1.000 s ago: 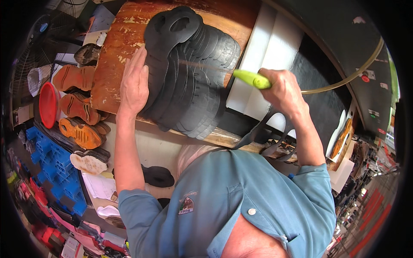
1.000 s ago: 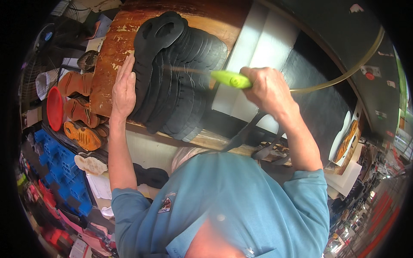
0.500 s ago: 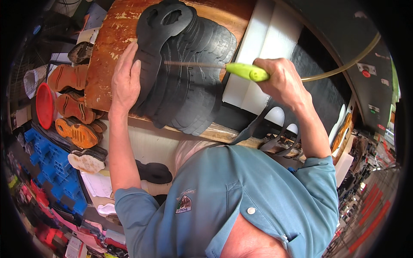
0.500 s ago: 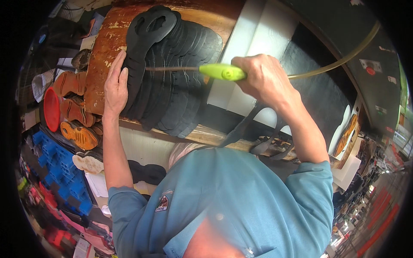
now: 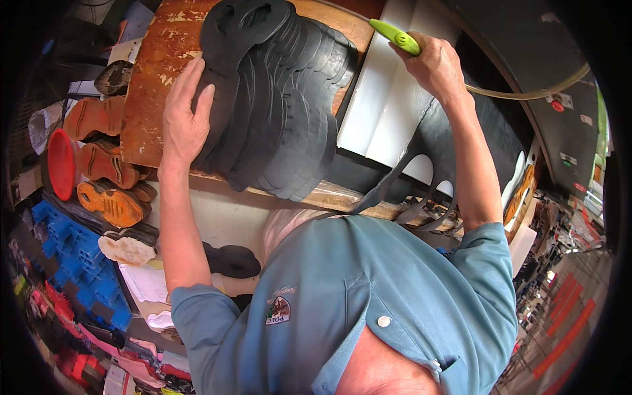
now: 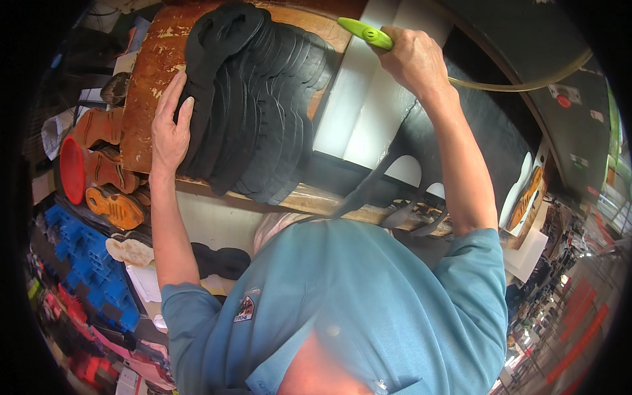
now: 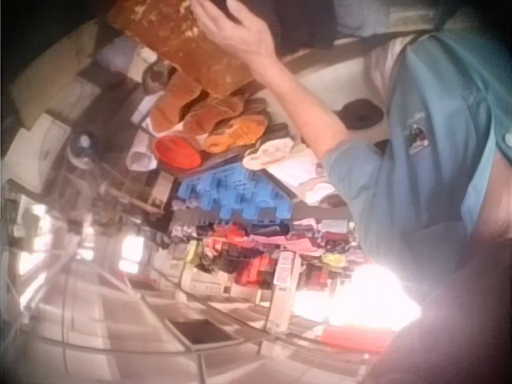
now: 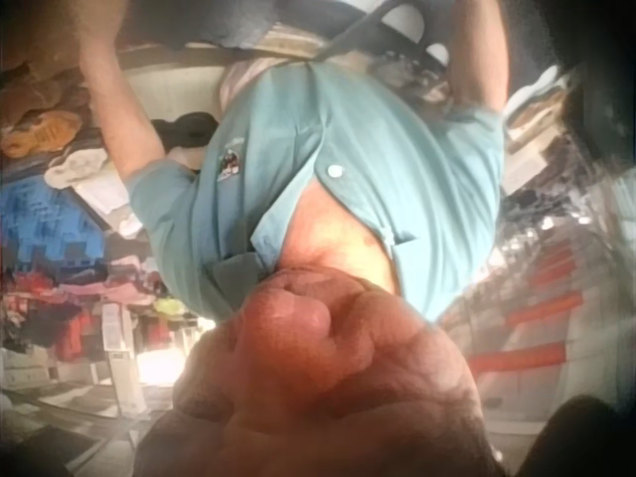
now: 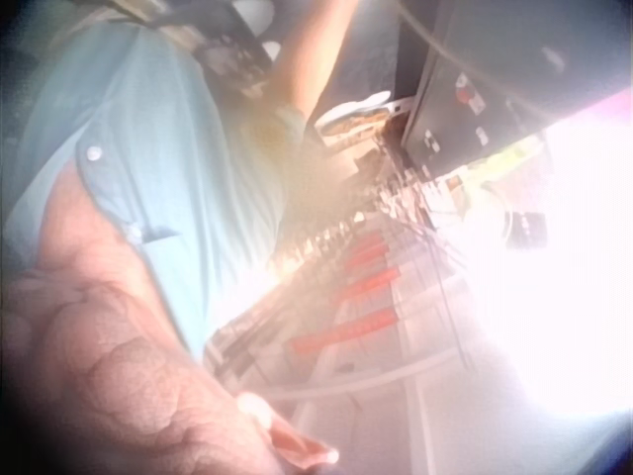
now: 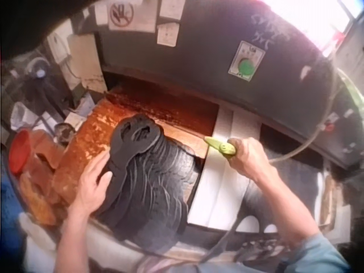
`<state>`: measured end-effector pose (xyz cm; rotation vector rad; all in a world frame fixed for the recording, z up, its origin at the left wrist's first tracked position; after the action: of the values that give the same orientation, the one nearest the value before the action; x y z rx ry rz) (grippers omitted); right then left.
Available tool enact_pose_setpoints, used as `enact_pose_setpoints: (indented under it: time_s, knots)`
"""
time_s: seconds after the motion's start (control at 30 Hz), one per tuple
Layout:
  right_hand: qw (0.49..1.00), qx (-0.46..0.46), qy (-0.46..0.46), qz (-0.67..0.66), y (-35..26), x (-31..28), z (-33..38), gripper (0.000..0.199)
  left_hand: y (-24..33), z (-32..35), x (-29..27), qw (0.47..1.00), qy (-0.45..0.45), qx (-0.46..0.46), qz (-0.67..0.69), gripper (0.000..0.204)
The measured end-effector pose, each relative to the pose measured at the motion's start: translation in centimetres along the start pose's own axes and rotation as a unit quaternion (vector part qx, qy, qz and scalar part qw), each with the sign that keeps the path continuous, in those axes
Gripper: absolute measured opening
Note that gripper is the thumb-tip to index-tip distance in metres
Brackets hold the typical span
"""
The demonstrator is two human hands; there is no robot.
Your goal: The person uses a green air nozzle to blow air onto a stack of black shoe insoles, then separates and inspects them by hand. The person repeats this process on multiple insoles, turning them over and blowing air into the grooves before stacking them on the workbench.
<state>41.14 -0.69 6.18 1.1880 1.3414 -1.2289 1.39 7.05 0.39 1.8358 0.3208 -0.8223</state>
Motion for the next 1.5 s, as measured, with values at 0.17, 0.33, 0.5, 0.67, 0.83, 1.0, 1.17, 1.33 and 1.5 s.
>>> enact_pose_setpoints:
  time_s: [0.17,0.33,0.5,0.67,0.83,1.0,1.17,1.33,1.5]
  knots:
    - [0.989,-0.077,0.071,0.105,-0.1,-0.3,1.1,0.033,-0.1,0.0,-0.2,0.998,0.03,-0.009,-0.057,0.051]
    - [0.987,-0.033,0.057,0.148,-0.4,-1.4,0.2,0.035,0.6,-0.1,-0.3,0.999,0.023,0.01,-0.047,0.051]
    - [0.974,-0.103,0.075,-0.187,-10.2,-3.9,5.5,0.045,0.8,-0.1,-0.7,0.999,0.028,-0.01,-0.038,0.05]
    - [0.763,0.199,-0.281,-0.547,-16.4,7.7,18.4,0.077,1.2,0.6,-0.9,0.998,0.033,-0.026,-0.036,0.049]
    - [0.608,0.307,-0.088,-0.727,-18.5,8.8,17.9,0.092,1.8,1.4,-0.9,0.998,0.033,-0.049,-0.006,0.051]
    - [0.627,0.359,-0.074,-0.687,-19.9,9.7,14.8,0.058,2.0,2.4,-0.9,0.994,0.03,-0.096,0.05,0.056]
    - [0.605,0.298,-0.016,-0.738,-21.0,9.6,9.4,0.074,1.6,3.5,-0.2,0.977,0.037,-0.176,0.113,0.061]
    - [0.585,0.277,0.02,-0.762,-21.9,8.1,7.3,0.08,2.6,4.4,0.6,0.967,0.056,-0.195,0.151,0.061]
    - [0.59,0.279,0.045,-0.756,-21.6,8.1,7.2,0.079,3.9,4.6,1.2,0.972,0.061,-0.181,0.135,0.062]
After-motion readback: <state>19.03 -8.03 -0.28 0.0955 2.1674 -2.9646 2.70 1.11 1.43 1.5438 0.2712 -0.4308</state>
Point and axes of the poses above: each hand's wrist, its own z-axis away from the middle knuckle, its own x-axis out of the palm, y = z × x, the point moved 10 cm from there along -z, towards the middle knuckle, and after that the axes turned 12 degrees about -x, right-handed, at the moved point
